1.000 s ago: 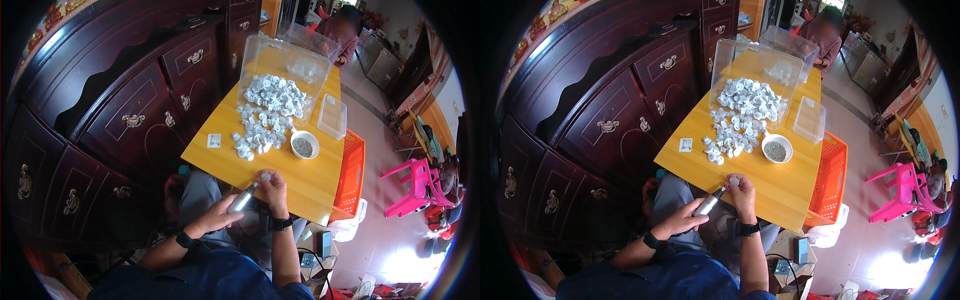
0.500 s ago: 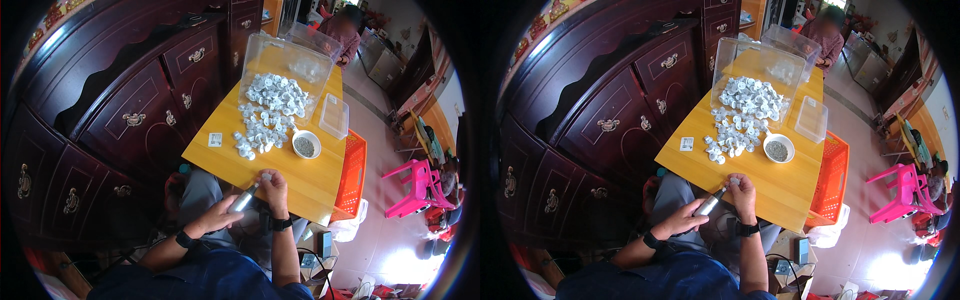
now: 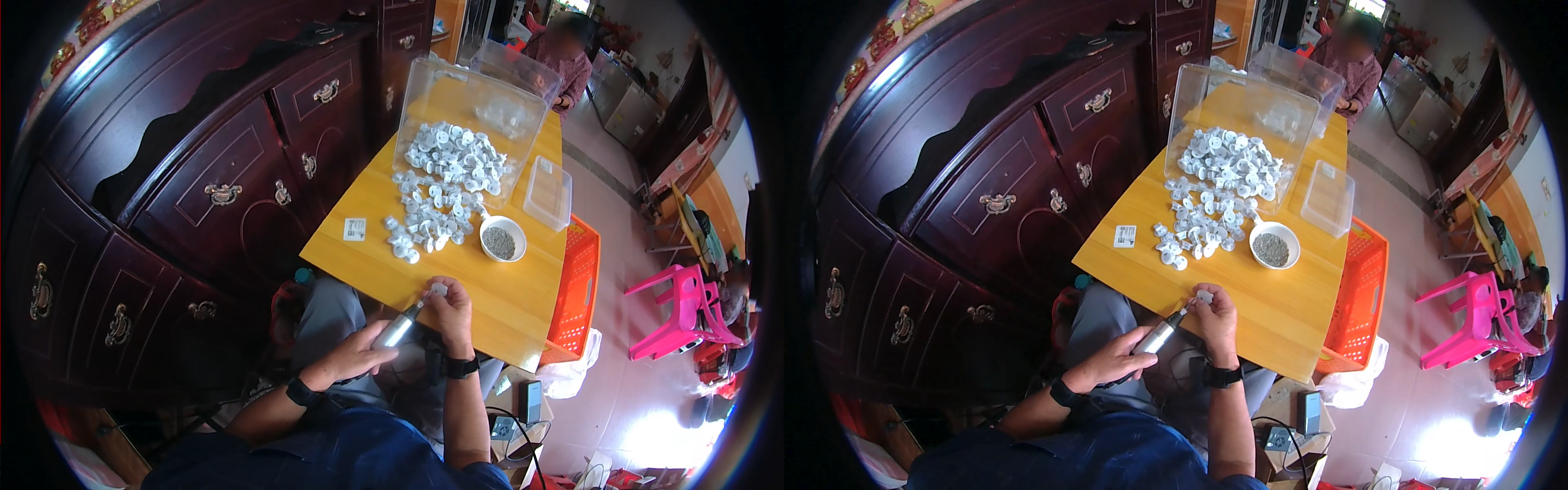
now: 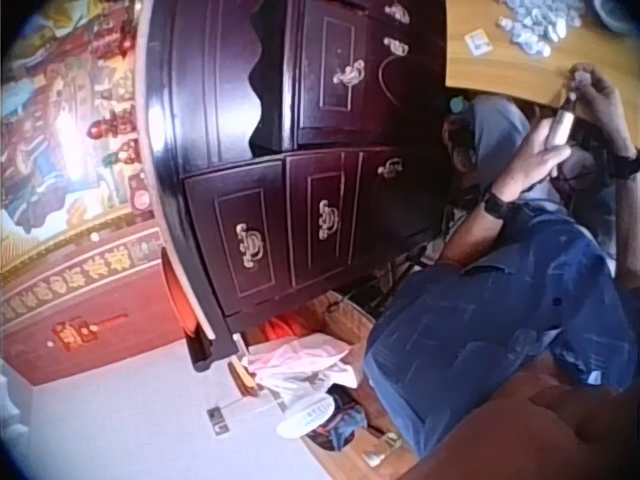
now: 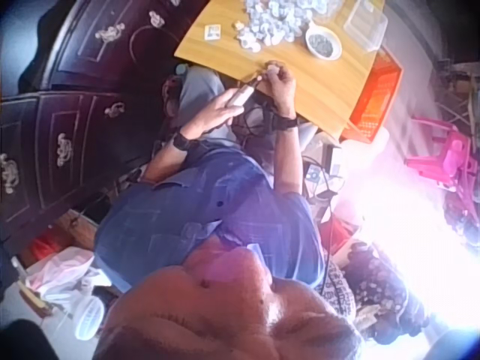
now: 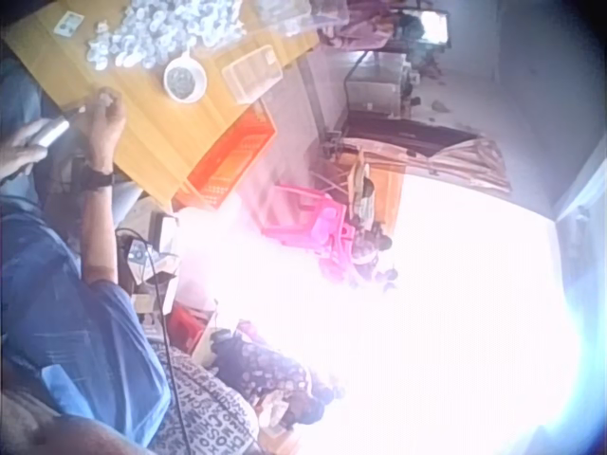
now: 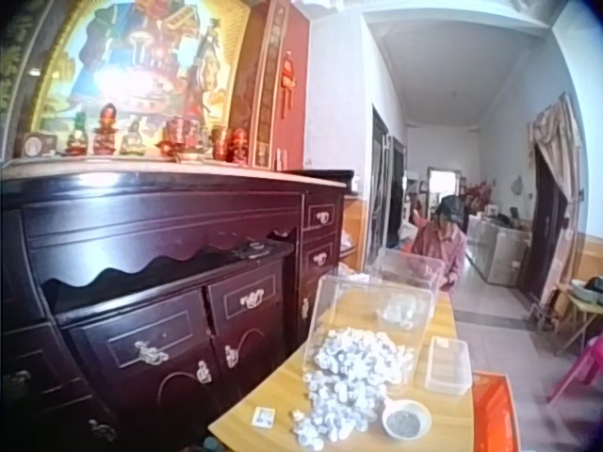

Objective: Assembling small white plastic components using a handheld power screwdriver.

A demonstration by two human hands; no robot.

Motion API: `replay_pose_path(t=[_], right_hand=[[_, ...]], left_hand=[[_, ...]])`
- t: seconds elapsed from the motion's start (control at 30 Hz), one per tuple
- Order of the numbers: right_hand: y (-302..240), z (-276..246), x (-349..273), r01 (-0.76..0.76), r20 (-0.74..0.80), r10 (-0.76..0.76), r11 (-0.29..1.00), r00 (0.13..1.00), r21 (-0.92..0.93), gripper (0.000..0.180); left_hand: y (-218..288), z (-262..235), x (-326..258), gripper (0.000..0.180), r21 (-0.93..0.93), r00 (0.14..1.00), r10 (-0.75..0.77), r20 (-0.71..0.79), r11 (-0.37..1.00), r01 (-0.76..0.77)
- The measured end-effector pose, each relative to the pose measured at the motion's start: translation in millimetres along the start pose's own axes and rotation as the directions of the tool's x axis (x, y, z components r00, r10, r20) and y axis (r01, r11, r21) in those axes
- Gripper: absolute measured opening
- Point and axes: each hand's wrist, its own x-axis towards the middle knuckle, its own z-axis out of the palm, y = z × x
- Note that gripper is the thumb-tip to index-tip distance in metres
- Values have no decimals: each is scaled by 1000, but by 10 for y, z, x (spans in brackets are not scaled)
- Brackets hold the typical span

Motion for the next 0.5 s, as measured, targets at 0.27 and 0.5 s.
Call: replay_pose_path(t=[0.27, 0.5], right_hand=[[-156, -89, 10, -192, 6, 199, 938, 980, 290, 23], [-101, -20, 10, -125, -42, 144, 944, 989, 305, 27]], left_hand=[[-29, -8, -13, 55, -14, 1000, 1, -14, 1000, -1], [-79, -4, 6, 55, 18, 1000, 23, 3, 1000, -23]])
